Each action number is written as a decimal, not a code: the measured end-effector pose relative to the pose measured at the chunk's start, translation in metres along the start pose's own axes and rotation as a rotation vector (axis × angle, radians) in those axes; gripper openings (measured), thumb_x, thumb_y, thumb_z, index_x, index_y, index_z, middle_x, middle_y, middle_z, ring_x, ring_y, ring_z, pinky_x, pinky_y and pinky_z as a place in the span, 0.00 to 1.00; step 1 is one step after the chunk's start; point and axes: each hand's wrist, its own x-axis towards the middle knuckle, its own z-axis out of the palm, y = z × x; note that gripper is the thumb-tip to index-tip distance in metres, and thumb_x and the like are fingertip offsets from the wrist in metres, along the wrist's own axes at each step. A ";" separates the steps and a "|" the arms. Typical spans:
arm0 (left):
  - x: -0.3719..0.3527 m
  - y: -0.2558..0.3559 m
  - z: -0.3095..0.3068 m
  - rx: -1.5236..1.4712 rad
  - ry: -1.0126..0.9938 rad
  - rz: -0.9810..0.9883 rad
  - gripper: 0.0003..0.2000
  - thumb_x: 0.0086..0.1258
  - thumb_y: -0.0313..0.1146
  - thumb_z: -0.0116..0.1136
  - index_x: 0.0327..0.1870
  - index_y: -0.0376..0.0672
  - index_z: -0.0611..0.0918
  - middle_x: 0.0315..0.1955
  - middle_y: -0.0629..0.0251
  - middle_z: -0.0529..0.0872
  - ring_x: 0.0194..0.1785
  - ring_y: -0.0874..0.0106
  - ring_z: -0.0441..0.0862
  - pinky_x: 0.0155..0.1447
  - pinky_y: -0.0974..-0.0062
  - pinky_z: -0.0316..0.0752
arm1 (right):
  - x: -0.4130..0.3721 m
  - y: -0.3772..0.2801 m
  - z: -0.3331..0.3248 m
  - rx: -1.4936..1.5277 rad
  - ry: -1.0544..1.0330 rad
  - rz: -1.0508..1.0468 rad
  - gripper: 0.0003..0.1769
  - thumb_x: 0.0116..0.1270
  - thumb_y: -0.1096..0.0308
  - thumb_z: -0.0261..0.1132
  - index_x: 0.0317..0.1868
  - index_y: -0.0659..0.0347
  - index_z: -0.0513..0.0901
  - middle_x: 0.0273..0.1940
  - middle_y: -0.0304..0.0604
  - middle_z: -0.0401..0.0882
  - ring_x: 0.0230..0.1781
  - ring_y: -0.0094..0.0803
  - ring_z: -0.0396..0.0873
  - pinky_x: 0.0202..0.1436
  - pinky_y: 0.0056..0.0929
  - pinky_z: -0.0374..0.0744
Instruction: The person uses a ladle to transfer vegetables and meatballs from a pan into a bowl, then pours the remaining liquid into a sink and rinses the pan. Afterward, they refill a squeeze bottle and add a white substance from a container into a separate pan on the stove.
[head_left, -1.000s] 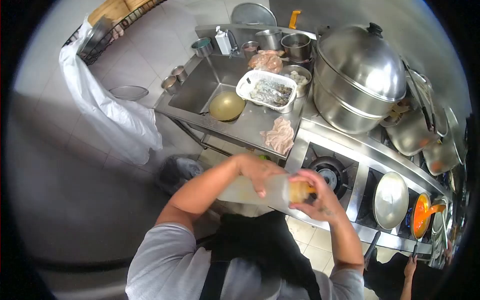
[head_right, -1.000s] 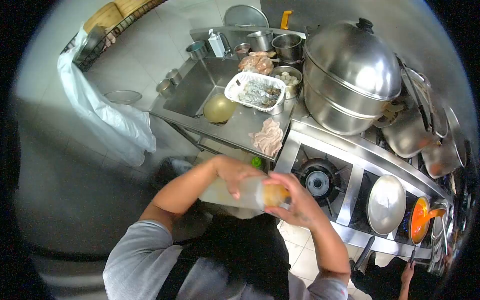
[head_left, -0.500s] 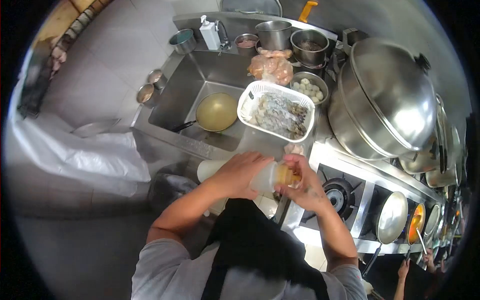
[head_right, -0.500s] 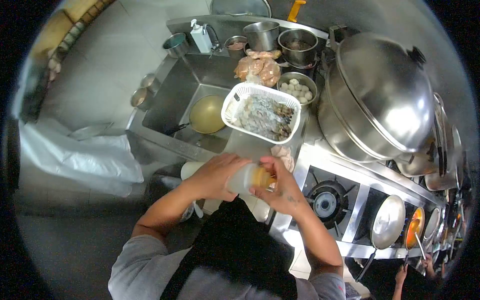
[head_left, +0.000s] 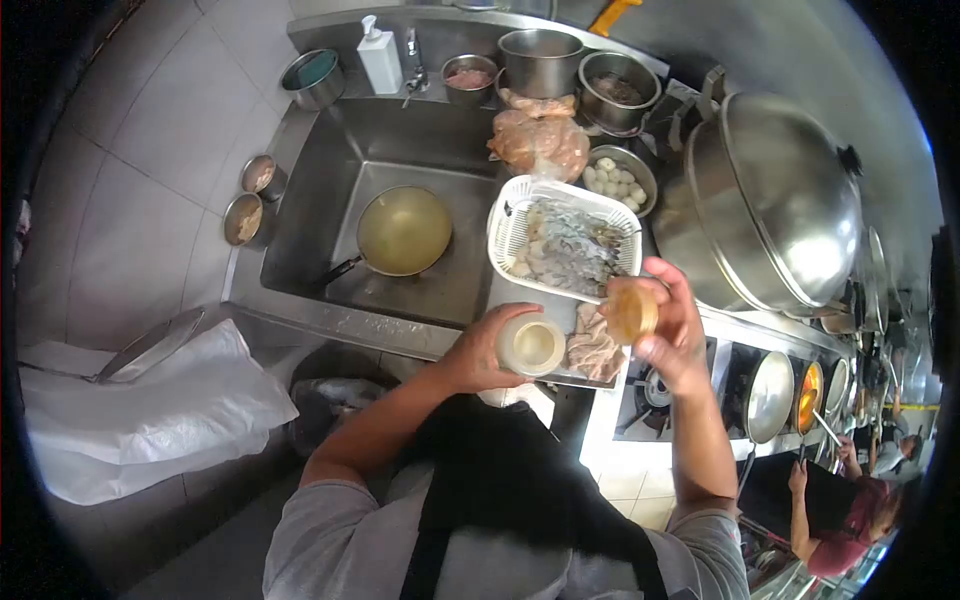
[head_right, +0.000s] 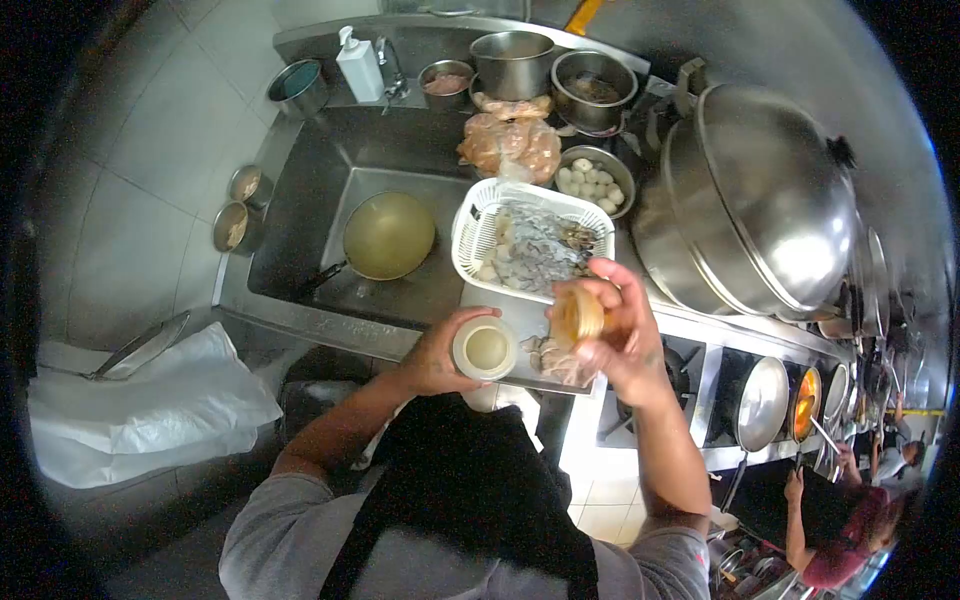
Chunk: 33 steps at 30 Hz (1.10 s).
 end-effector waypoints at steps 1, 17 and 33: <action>0.003 -0.009 0.013 -0.004 -0.010 0.015 0.45 0.46 0.30 0.78 0.69 0.40 0.65 0.63 0.57 0.74 0.68 0.64 0.70 0.71 0.62 0.63 | 0.000 0.002 -0.004 0.123 -0.004 0.040 0.43 0.61 0.58 0.73 0.70 0.62 0.59 0.59 0.59 0.74 0.55 0.48 0.79 0.56 0.43 0.81; -0.004 -0.010 -0.017 0.146 0.767 -0.064 0.31 0.63 0.43 0.68 0.64 0.39 0.71 0.61 0.56 0.75 0.66 0.63 0.71 0.70 0.62 0.64 | 0.060 -0.104 -0.004 0.429 -0.146 -0.249 0.29 0.74 0.56 0.56 0.65 0.72 0.68 0.62 0.67 0.71 0.55 0.50 0.80 0.51 0.39 0.85; 0.265 -0.287 -0.342 0.073 0.665 -0.558 0.29 0.68 0.30 0.59 0.69 0.31 0.66 0.65 0.48 0.74 0.69 0.60 0.71 0.69 0.69 0.65 | 0.379 0.064 0.149 0.628 0.423 -0.120 0.22 0.73 0.52 0.44 0.47 0.60 0.76 0.36 0.44 0.81 0.28 0.35 0.80 0.26 0.29 0.73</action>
